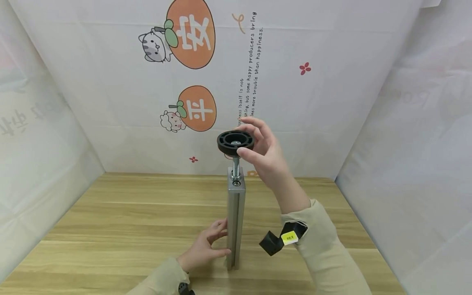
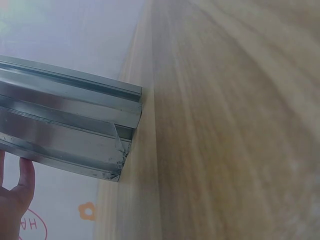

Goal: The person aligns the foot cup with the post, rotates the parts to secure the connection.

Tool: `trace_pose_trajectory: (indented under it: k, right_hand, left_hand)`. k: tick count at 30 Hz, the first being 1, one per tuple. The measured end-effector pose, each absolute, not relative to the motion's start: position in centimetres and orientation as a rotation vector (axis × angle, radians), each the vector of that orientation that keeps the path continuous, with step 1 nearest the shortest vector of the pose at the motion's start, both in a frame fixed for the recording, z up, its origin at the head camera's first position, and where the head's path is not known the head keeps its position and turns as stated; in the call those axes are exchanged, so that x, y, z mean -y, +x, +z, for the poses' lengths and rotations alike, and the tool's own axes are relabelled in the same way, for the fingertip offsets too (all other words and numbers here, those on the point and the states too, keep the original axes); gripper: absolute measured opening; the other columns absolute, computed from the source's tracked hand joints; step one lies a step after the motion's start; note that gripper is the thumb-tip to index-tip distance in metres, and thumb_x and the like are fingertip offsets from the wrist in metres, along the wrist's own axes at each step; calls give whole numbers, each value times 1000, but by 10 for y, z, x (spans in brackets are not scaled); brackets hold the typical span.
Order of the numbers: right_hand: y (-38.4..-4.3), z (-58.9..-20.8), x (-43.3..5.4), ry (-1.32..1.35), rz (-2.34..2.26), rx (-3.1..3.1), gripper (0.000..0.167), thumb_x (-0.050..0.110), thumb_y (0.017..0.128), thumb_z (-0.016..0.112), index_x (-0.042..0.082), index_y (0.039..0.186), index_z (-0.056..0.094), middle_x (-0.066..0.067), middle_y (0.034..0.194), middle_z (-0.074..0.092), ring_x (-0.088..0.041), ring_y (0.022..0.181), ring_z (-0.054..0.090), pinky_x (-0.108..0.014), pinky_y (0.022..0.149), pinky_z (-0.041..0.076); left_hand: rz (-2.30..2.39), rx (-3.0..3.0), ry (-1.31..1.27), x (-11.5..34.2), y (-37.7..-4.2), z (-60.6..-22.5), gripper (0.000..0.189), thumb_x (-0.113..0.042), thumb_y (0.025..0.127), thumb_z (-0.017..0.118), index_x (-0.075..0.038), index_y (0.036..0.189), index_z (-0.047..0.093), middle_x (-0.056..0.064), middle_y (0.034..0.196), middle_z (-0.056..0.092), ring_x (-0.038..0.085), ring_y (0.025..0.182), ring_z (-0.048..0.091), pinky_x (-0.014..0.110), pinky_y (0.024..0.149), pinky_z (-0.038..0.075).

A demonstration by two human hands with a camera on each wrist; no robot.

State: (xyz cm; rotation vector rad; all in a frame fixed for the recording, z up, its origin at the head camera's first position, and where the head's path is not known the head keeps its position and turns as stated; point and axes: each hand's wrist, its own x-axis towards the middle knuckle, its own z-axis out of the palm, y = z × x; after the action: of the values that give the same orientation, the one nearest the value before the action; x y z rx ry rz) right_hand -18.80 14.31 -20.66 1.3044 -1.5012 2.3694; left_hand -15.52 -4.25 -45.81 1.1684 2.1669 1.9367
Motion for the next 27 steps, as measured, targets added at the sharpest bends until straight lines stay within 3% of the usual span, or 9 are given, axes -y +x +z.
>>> trace_pose_trajectory:
  k: [6,10,18,23,27]
  right_hand:
    - [-178,-203,-139,1096,2140,1617,48,13,75,80,16,117,57,-5,106,50,-14,94,49,-17,78,53]
    - [-172,-201,-135,1009,1961,1668,50,9,72,82,15,115,58,-3,102,50,-13,89,48,-15,77,51]
    - [-162,-201,-125,744,1581,1771,53,-11,66,76,-9,114,52,3,98,48,-13,87,44,-14,72,45]
    - [-159,-203,-123,705,1424,1762,55,-6,65,79,-8,113,53,11,97,44,-11,90,44,-16,71,42]
    - [-164,-206,-124,777,1471,1686,52,13,72,77,-8,113,53,7,98,46,-11,92,44,-19,73,41]
  left_hand:
    - [1917,-2172,1138,43,-155,-456,76,-8,85,70,-2,146,26,21,139,37,7,125,42,33,107,43]
    - [1916,-2175,1143,43,-154,-456,76,-8,84,70,-2,146,26,21,139,38,7,124,42,33,107,42]
    - [1925,-2185,1161,42,-156,-460,77,-7,84,70,-6,147,26,20,138,39,7,123,44,33,106,43]
    - [1932,-2177,1171,42,-156,-459,77,-6,84,70,-6,147,26,21,137,39,6,122,44,34,106,43]
    - [1931,-2163,1168,43,-156,-458,77,-7,84,70,-6,147,26,21,138,38,7,122,44,36,106,43]
